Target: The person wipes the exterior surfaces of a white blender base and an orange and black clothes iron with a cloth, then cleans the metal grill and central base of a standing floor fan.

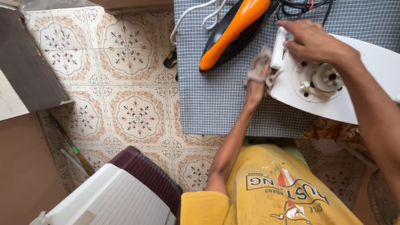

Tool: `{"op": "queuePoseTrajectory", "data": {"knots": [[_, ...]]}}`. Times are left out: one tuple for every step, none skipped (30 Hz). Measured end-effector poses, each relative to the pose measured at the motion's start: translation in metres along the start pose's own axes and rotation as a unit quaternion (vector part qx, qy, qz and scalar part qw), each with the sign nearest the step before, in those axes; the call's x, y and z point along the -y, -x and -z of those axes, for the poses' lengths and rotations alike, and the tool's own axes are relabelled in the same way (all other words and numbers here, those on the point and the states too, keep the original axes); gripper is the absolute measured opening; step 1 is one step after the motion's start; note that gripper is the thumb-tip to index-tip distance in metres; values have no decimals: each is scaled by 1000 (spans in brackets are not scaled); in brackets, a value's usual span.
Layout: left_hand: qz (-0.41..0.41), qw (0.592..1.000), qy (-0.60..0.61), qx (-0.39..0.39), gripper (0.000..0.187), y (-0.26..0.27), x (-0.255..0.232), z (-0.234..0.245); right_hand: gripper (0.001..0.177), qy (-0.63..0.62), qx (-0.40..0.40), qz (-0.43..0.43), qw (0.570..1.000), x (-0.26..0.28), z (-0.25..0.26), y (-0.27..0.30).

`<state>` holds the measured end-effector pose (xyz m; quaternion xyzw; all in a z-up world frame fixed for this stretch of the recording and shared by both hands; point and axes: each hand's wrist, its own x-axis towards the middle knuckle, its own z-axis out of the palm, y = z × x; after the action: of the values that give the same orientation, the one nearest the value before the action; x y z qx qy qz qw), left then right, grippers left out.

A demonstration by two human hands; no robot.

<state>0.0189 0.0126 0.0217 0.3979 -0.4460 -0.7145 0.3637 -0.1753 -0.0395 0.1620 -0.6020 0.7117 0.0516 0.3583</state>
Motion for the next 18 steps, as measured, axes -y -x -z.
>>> {"op": "queuePoseTrajectory", "data": {"knots": [[-19, 1000, 8, -13, 57, 28, -12, 1, 66, -6, 3, -5, 1000, -3, -2, 0], [-29, 999, 5, -28, 54, 52, -25, -5, 65, -13, 7, -10, 1000, -8, -4, 0], [-45, 998, -2, -42, 51, 70, -39, -8, 64, -21, 4, -11, 1000, -10, -5, -6], [-60, 997, -9, -56, 49, 87, -53, -11, 60, -8, -4, 8, 1000, -11, -8, -10], [-79, 994, -12, -68, 46, 95, -65, -18, 56, 9, -14, 25, 1000, -12, -10, -14], [-98, 992, -15, -80, 43, 97, -75, -23, 52, 26, -24, 42, 998, -15, -9, -18], [-64, 994, -36, -77, 42, 88, -82, -24, 53, 20, -6, 12, 1000, -17, -8, -24], [-31, 995, -58, -73, 42, 73, -89, -20, 54, 15, 12, -18, 1000, -16, -8, -33], [8, 994, -78, -73, 43, 69, -96, -18, 55, 9, 37, -46, 998, -17, -10, -37], [-74, 990, -98, -68, 43, 74, -102, -21, 56, -2, 36, -22, 999, -19, -9, -39], [-159, 978, -118, -62, 43, 77, -108, -28, 57, -11, 32, 5, 999, -18, -5, -43], [-243, 959, -138, -55, 44, 80, -112, -36, 58, -19, 28, 32, 999, -17, -1, -41], [-264, 932, -239, -69, 42, 77, -116, -44, 56, -61, -31, 88, 994, -18, 5, -32], [-280, 895, -338, -85, 39, 73, -119, -54, 55, -103, -89, 144, 980, -19, 11, -16], [-290, 848, -433, -97, 37, 69, -119, -62, 53, -147, -146, 197, 958, -22, 13, 3], [-285, 833, -461, -111, 33, 65, -119, -69, 50, -139, -185, 220, 948, -26, 17, 27], [-284, 817, -488, -121, 30, 55, -119, -74, 47, -131, -230, 241, 934, -33, 22, 56], [-283, 799, -514, -131, 29, 41, -120, -79, 44, -123, -275, 261, 917, -37, 27, 81]]}}
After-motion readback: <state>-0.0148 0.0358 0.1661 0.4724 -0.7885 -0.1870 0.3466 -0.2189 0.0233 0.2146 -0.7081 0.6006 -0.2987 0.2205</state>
